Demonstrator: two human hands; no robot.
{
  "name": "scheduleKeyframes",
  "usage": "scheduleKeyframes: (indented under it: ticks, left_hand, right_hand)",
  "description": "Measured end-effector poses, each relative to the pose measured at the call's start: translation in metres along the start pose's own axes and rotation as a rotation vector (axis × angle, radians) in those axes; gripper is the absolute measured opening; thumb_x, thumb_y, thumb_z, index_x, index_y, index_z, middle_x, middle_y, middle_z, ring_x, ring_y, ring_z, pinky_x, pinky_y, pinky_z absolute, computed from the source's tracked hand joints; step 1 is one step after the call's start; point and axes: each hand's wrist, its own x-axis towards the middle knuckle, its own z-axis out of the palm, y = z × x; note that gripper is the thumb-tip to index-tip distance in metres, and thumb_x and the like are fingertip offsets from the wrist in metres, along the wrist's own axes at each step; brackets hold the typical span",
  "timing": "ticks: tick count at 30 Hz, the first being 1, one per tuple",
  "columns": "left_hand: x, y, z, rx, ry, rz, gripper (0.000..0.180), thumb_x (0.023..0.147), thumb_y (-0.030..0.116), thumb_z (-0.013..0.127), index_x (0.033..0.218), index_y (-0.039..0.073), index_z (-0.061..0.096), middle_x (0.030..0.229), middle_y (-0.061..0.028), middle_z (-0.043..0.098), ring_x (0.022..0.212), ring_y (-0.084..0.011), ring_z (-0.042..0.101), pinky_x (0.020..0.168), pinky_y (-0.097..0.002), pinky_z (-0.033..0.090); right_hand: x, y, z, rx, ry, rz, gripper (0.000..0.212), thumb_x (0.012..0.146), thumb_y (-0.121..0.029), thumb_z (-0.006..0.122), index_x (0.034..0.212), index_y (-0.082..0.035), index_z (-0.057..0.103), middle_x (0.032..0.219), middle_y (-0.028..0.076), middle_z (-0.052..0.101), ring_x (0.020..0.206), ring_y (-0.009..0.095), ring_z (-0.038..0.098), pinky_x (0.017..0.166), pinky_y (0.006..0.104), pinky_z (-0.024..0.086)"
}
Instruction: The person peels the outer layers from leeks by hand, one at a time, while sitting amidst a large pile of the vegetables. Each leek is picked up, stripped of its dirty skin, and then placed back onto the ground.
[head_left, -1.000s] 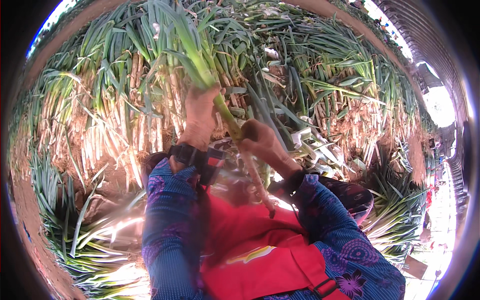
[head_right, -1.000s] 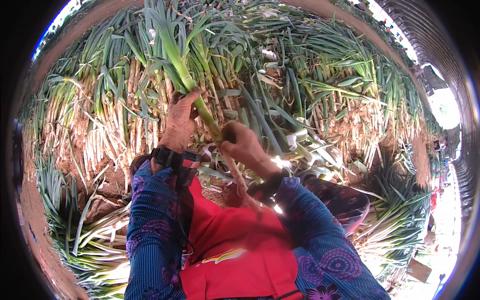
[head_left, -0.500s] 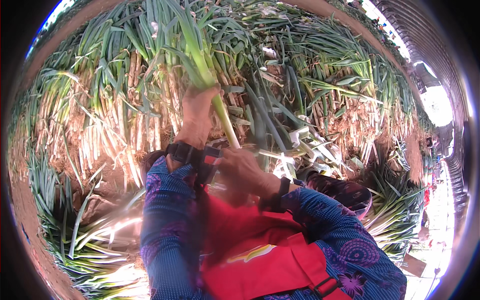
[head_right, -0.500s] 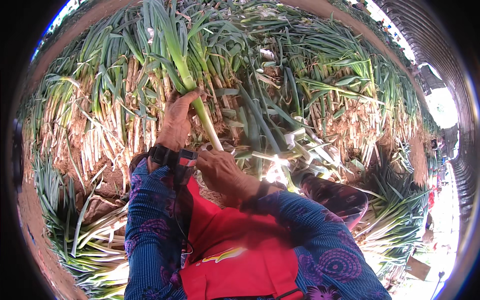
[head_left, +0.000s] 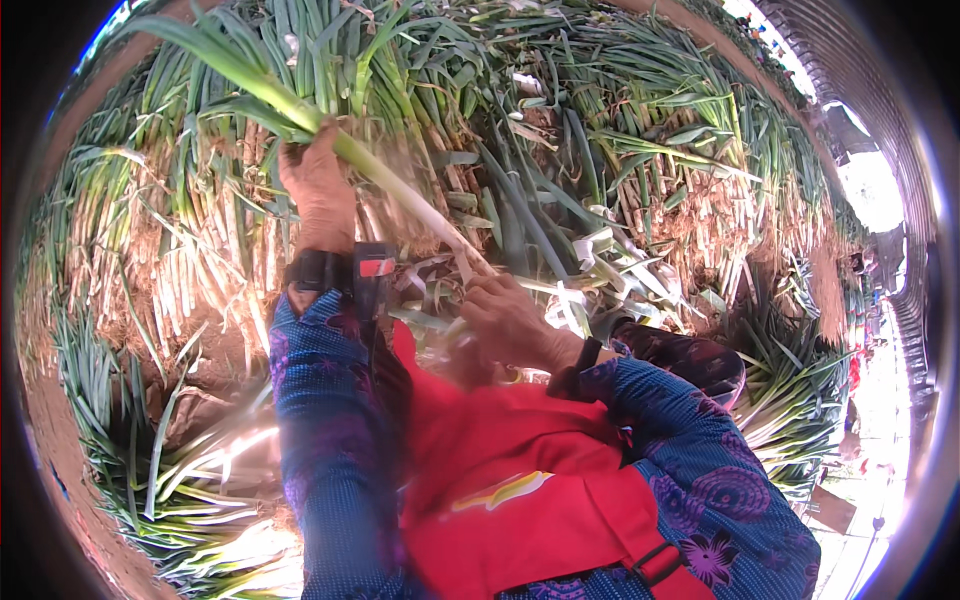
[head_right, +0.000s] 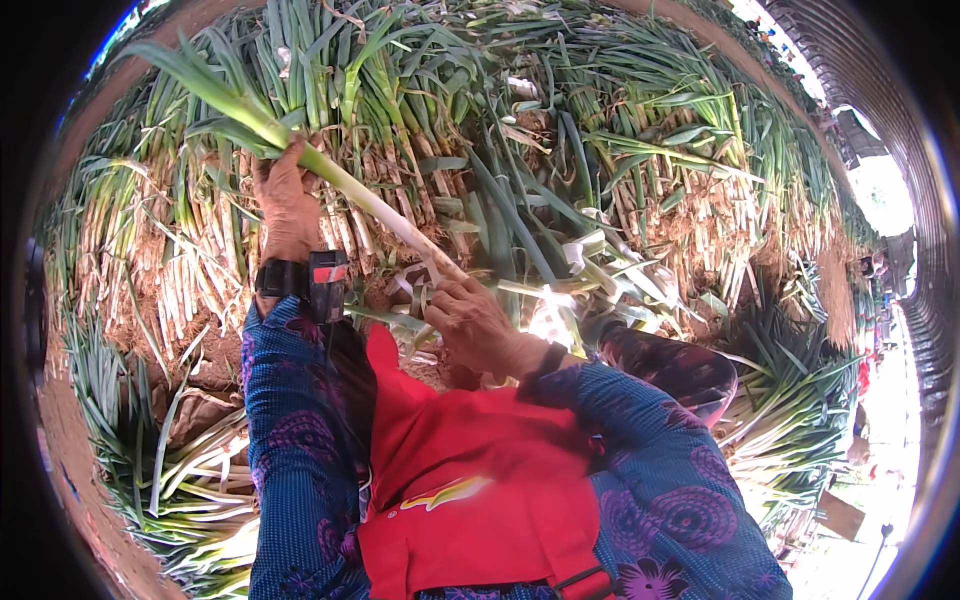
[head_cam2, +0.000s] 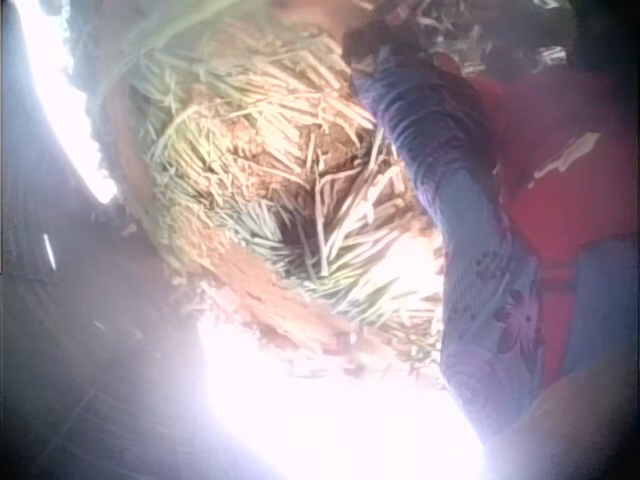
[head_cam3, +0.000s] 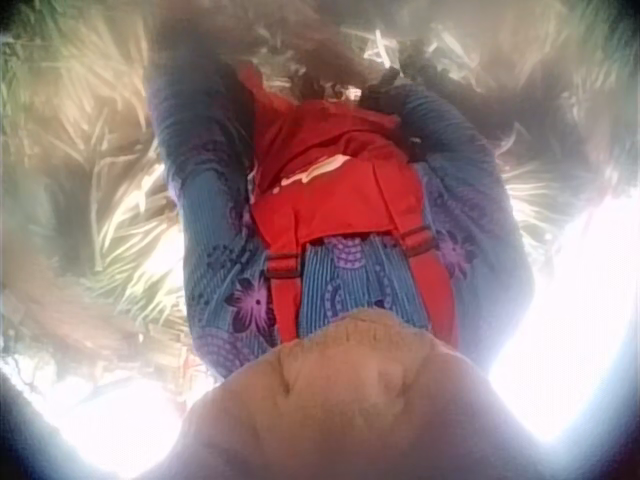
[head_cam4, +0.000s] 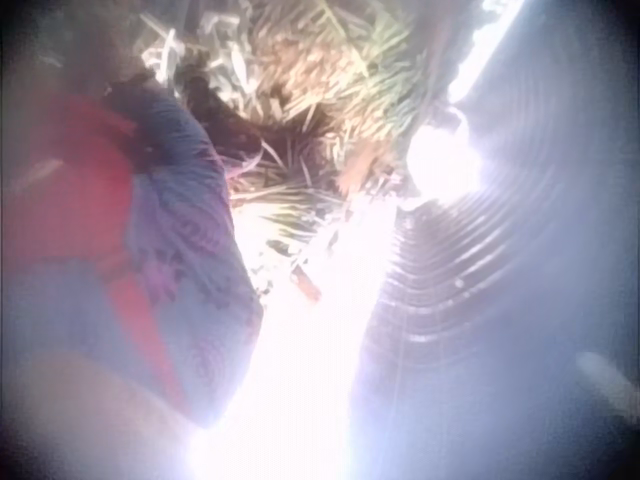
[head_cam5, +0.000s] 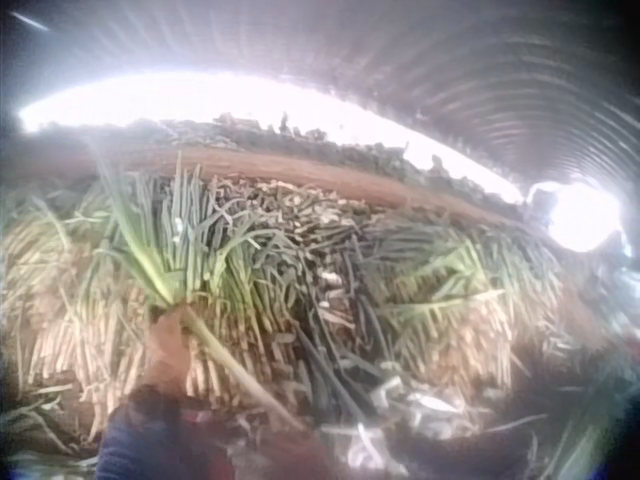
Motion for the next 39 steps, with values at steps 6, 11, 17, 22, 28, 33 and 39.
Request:
scheduleKeyframes:
  ticks: [6, 11, 17, 22, 28, 33, 39]
  left_hand:
    - [0.008, 0.017, -0.008, -0.025, 0.161, 0.064, 0.051, 0.079, -0.001, 0.070, 0.122, 0.009, 0.043, 0.105, -0.0121, 0.063, 0.086, -0.0282, 0.068, 0.072, -0.0404, 0.056]
    - [0.013, 0.025, -0.022, -0.011, 0.213, 0.076, 0.055, 0.081, 0.001, 0.069, 0.125, 0.009, 0.036, 0.107, -0.0137, 0.064, 0.089, -0.0282, 0.068, 0.076, -0.0386, 0.056]
    - [0.010, 0.022, -0.024, 0.034, 0.081, 0.099, 0.050, 0.081, 0.002, 0.069, 0.121, 0.008, 0.040, 0.105, -0.0128, 0.064, 0.088, -0.0288, 0.068, 0.073, -0.0385, 0.056]
    - [-0.001, 0.009, -0.010, -0.019, 0.077, 0.077, 0.052, 0.078, -0.003, 0.070, 0.122, 0.008, 0.045, 0.107, -0.0131, 0.061, 0.085, -0.0308, 0.067, 0.071, -0.0403, 0.057]
    - [-0.009, 0.003, 0.002, -0.024, 0.006, 0.026, 0.050, 0.078, -0.004, 0.070, 0.120, 0.003, 0.045, 0.102, -0.0112, 0.061, 0.083, -0.0278, 0.067, 0.067, -0.0368, 0.056]
    - [-0.013, 0.002, 0.000, 0.050, 0.032, 0.072, 0.039, 0.081, 0.003, 0.070, 0.116, 0.006, 0.053, 0.099, -0.0092, 0.065, 0.084, -0.0265, 0.069, 0.065, -0.0357, 0.055]
    - [-0.016, 0.000, 0.006, 0.080, 0.059, 0.059, 0.040, 0.079, 0.001, 0.072, 0.114, 0.005, 0.053, 0.097, -0.0086, 0.065, 0.079, -0.0258, 0.069, 0.064, -0.0350, 0.055]
  right_hand:
    - [-0.064, 0.022, 0.005, 0.040, -0.237, 0.051, 0.015, 0.066, -0.008, 0.061, 0.080, -0.005, 0.060, 0.083, 0.008, 0.058, 0.091, 0.026, 0.057, 0.081, 0.0382, 0.043]
    - [-0.166, 0.067, 0.003, -0.108, -0.747, 0.452, 0.013, 0.070, -0.012, 0.059, 0.075, -0.001, 0.064, 0.081, 0.020, 0.064, 0.076, 0.038, 0.063, 0.068, 0.0444, 0.051]
    - [-0.139, 0.098, -0.016, -0.115, -0.680, 0.680, 0.033, 0.079, -0.035, 0.055, 0.077, -0.005, 0.067, 0.074, 0.018, 0.065, 0.073, 0.036, 0.065, 0.065, 0.0454, 0.052]
    - [-0.007, 0.053, -0.026, 0.394, -0.035, 0.665, 0.027, 0.082, -0.024, 0.063, 0.102, -0.007, 0.064, 0.093, 0.012, 0.067, 0.088, 0.029, 0.063, 0.082, 0.0393, 0.047]
    - [0.039, 0.038, -0.024, 0.229, -0.176, 0.570, 0.025, 0.079, -0.026, 0.065, 0.092, -0.005, 0.064, 0.074, 0.013, 0.064, 0.069, 0.033, 0.062, 0.065, 0.0415, 0.047]
    - [0.049, 0.029, -0.014, 0.135, -0.229, 0.524, 0.020, 0.076, -0.024, 0.065, 0.085, -0.007, 0.062, 0.072, 0.015, 0.063, 0.070, 0.035, 0.062, 0.065, 0.0431, 0.047]
    - [0.050, 0.031, -0.005, 0.021, -0.262, 0.444, 0.018, 0.073, -0.022, 0.064, 0.080, -0.006, 0.060, 0.070, 0.016, 0.062, 0.070, 0.037, 0.062, 0.064, 0.0455, 0.046]
